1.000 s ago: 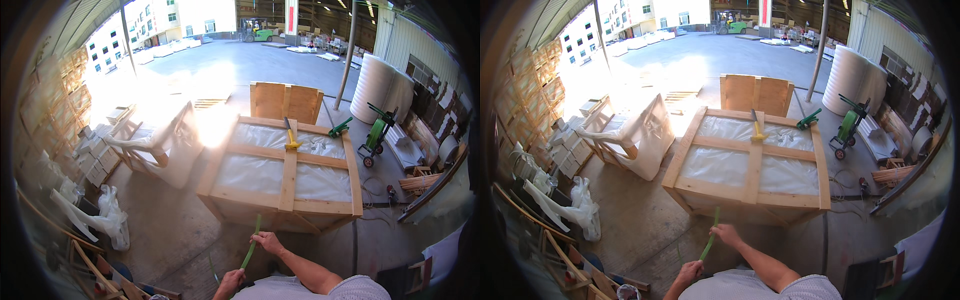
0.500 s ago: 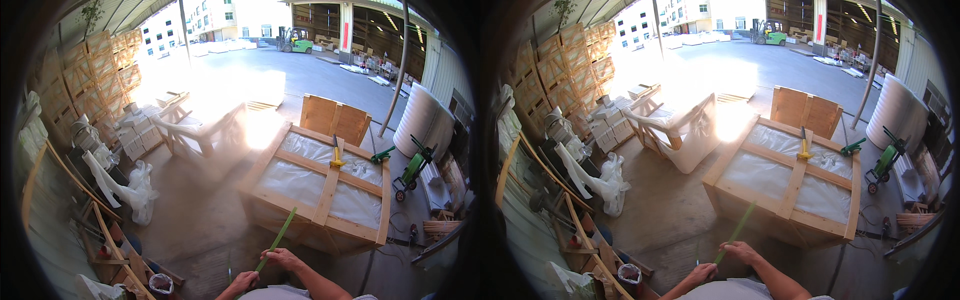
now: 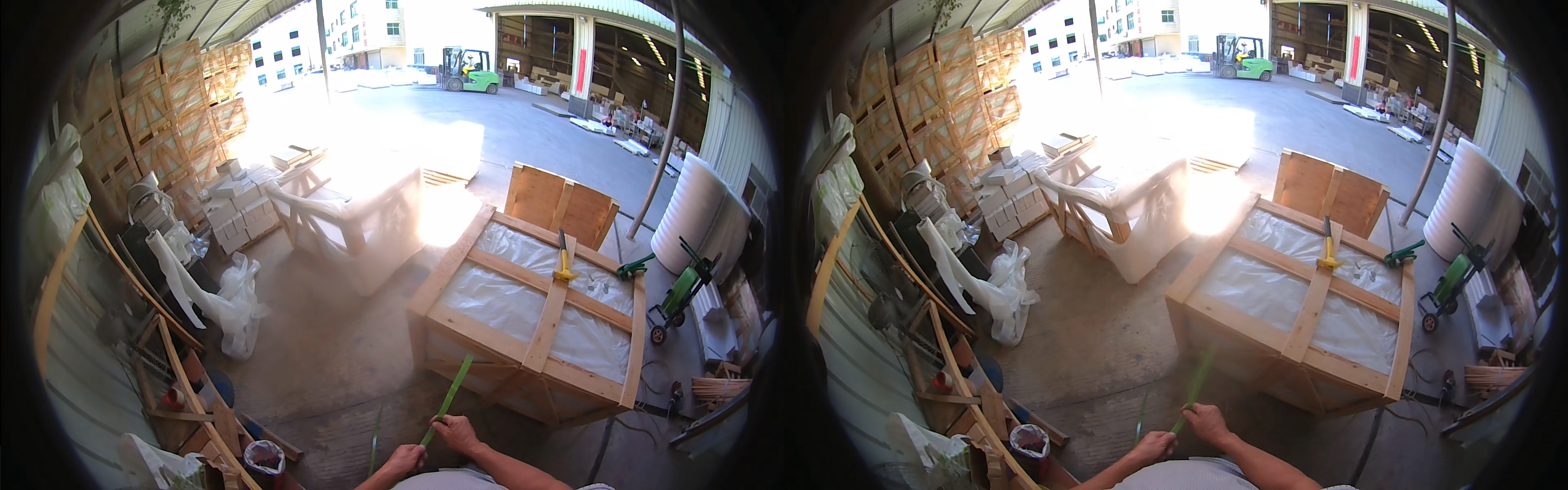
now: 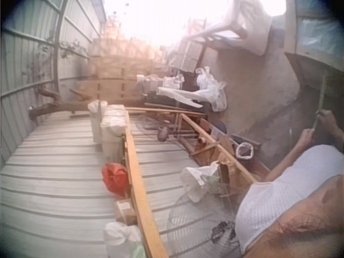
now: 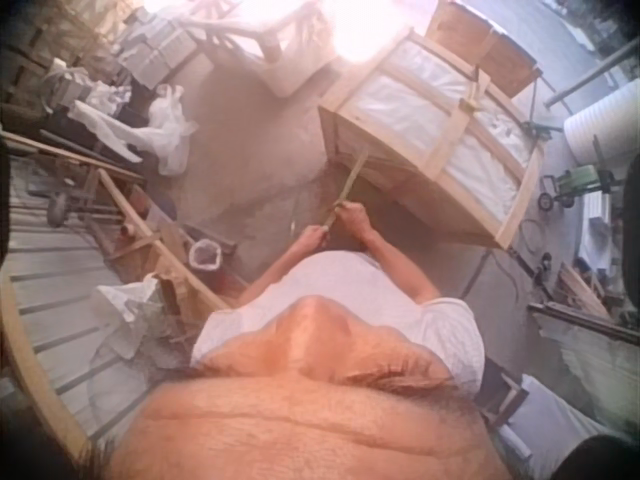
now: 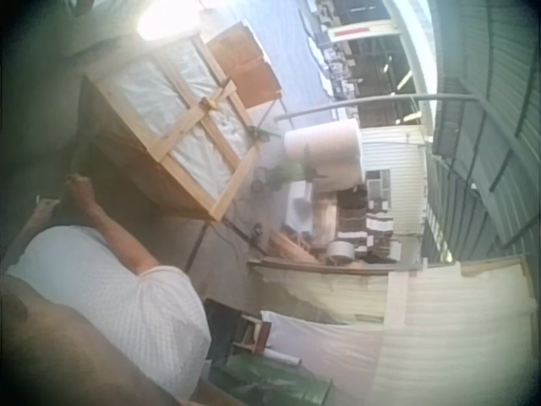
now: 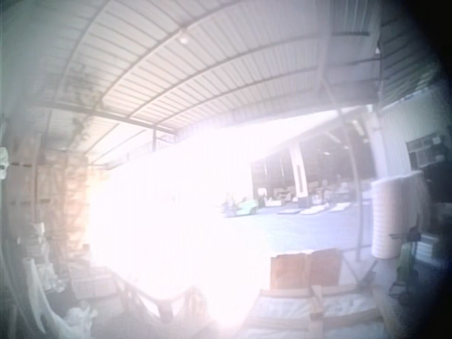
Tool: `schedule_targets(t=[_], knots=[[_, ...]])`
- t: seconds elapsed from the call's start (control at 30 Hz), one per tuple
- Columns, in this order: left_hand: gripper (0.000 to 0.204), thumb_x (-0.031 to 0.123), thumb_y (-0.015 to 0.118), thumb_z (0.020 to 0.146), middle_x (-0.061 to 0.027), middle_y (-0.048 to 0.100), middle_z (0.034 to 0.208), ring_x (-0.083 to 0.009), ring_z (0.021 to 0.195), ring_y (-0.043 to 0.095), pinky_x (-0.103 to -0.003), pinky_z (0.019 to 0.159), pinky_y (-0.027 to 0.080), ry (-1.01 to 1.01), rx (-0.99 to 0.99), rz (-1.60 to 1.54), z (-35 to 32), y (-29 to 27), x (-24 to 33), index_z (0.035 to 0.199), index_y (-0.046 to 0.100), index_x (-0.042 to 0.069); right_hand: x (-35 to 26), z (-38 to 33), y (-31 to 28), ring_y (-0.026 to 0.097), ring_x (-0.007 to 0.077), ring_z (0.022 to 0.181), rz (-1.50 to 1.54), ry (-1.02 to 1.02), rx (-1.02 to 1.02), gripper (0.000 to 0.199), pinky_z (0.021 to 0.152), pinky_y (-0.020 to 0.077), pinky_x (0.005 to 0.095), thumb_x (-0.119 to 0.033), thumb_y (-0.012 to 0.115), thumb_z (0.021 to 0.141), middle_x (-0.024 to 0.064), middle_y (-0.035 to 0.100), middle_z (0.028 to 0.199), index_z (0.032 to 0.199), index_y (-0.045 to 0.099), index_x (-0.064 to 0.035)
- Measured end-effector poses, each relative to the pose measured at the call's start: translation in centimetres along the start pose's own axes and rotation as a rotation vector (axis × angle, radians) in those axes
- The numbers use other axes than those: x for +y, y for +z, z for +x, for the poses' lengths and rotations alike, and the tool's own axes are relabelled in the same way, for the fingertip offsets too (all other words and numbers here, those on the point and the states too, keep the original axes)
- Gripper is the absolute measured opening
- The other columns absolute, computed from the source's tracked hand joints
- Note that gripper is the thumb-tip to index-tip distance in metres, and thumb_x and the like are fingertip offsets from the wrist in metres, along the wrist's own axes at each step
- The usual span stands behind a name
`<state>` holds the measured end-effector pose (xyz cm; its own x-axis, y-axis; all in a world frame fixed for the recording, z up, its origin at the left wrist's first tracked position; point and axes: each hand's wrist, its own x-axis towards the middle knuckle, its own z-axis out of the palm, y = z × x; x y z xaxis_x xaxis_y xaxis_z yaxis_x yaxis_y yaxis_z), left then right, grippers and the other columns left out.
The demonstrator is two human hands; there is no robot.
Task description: The person straps a wooden crate using a green plastic band and a tensioning tool. They pull the band around the crate, thread it through the tensioner, and tighten it to secure the crate.
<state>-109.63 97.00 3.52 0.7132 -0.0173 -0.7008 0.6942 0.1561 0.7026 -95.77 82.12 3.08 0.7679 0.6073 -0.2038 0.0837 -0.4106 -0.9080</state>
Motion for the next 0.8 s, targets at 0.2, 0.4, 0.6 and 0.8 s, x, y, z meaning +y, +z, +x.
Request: schedule_targets(t=[0.2,0.4,0.6,0.8], knots=[[0.037,0.035,0.051,0.098,-0.0012,0.061,0.074,-0.0113,0.069,0.057,-0.027,0.066,0.046,0.024,-0.129,0.106,-2.4,-5.7,-4.1,0.090,0.067,0.002,-1.6,1.5,-8.2,0.066,0.0167,0.083,0.636,0.210,0.109,0.022,0.074,0.0536,0.0294,-0.018,0.065,0.088,0.0076,0.070,0.094,0.104,0.068,-0.0034],[0.039,0.037,0.054,0.096,-0.0023,0.062,0.073,-0.0120,0.069,0.055,-0.028,0.065,0.046,-0.070,-0.127,0.232,-2.8,-10.2,-13.4,0.092,0.068,0.001,2.9,0.8,-10.7,0.067,0.0160,0.077,0.486,0.210,0.377,0.013,0.067,0.0536,0.0292,-0.016,0.063,0.089,0.0049,0.071,0.088,0.097,0.068,-0.0066],[0.045,0.043,0.056,0.090,-0.0075,0.066,0.071,-0.0161,0.068,0.059,-0.033,0.067,0.048,-0.115,0.095,0.378,-3.8,-9.5,-18.2,0.082,0.070,0.002,8.3,0.9,-8.1,0.064,0.0121,0.069,-0.548,-0.014,0.504,0.014,0.060,0.0489,0.0261,-0.017,0.062,0.089,0.0031,0.070,0.083,0.095,0.068,-0.0068],[0.043,0.042,0.052,0.091,-0.0092,0.063,0.066,-0.0209,0.063,0.060,-0.035,0.064,0.048,-0.183,0.148,0.266,-3.4,-8.6,-22.6,0.081,0.068,0.003,9.4,4.7,-5.9,0.064,0.0115,0.065,0.343,0.451,0.308,0.016,0.051,0.0439,0.0222,-0.019,0.063,0.089,0.0032,0.070,0.087,0.098,0.068,-0.0060]])
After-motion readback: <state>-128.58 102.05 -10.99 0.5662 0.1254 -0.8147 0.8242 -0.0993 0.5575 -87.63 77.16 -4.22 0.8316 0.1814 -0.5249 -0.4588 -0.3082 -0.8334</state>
